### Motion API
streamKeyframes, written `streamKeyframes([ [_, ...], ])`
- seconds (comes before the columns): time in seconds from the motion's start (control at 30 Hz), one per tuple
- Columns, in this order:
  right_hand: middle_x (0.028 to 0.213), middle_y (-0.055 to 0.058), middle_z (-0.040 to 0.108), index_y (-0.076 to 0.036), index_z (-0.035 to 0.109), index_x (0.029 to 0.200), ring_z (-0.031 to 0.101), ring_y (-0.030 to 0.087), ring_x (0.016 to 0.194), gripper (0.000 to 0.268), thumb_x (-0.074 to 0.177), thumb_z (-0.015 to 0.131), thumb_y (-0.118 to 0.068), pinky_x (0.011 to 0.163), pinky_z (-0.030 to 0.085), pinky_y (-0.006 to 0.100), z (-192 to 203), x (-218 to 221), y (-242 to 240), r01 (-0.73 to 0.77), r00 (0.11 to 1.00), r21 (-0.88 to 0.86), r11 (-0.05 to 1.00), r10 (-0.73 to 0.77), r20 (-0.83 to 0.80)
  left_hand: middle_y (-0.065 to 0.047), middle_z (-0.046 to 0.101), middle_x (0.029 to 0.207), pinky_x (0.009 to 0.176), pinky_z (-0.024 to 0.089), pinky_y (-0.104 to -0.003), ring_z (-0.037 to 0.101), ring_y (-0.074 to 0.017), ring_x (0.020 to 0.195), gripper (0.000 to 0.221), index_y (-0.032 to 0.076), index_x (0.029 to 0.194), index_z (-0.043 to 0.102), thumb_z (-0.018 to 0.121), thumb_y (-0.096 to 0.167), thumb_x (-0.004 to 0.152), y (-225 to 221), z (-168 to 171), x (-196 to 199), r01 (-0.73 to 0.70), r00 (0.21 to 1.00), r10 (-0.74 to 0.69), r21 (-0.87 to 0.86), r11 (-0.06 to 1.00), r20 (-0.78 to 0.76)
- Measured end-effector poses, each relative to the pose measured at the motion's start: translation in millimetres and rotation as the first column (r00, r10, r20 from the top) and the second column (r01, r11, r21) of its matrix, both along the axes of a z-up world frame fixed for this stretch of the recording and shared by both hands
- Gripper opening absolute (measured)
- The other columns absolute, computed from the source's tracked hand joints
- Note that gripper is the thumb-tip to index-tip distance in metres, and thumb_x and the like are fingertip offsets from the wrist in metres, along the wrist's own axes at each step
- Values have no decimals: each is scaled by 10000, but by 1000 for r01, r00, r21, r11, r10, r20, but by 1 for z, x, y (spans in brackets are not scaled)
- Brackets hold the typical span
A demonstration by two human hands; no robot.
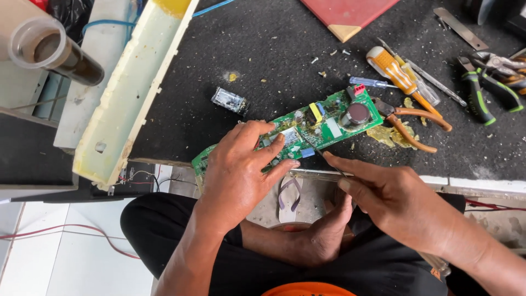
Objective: Scraping and cutting away adhesive from a circuit board using a thin metal tool on a repair bench.
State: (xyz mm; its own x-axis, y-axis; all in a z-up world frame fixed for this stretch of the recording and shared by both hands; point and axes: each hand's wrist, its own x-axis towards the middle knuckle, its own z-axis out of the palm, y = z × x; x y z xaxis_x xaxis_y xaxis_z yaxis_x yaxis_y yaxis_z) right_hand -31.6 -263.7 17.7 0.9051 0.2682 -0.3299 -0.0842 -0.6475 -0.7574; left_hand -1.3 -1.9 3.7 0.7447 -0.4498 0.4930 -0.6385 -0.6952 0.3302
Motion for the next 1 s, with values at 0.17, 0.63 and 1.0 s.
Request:
streamKeyframes([
  [0.17, 602, -55, 550, -159, 662, 1433, 376, 71, 517, 480, 968, 545, -138, 473, 425, 224, -18, -7, 4, -64, 966, 40, 997, 52, 253, -126, 598, 1132, 813, 572, -449, 640, -293, 971, 340, -17, 1042, 765, 876, 265, 887, 1, -1, 1, 13, 1000, -13, -3, 1000, 9],
  [0.63, 1401, -26, 721, -132, 706, 1352, 616, 5, 1184, 432, 946, 579, -207, 972, 519, 204, -26, 0, 1, 74, 997, 238, 969, -77, 6, -117, 599, 1139, 804, 567, -463, 639, -295, 955, 346, 1, 1049, 768, 873, 290, 892, 1, -4, 0, 0, 1000, 0, 22, 1000, 18],
  [1.0, 564, -2, 453, -146, 790, 1385, 326, 117, 496, 451, 982, 591, -177, 429, 241, 282, 5, 0, 11, 235, 958, 253, 938, -179, -224, -113, 590, 1114, 795, 566, -448, 641, -296, 936, 339, 2, 1035, 768, 881, 285, 886, -1, -1, 1, 4, 1000, -4, 29, 1000, 27],
])
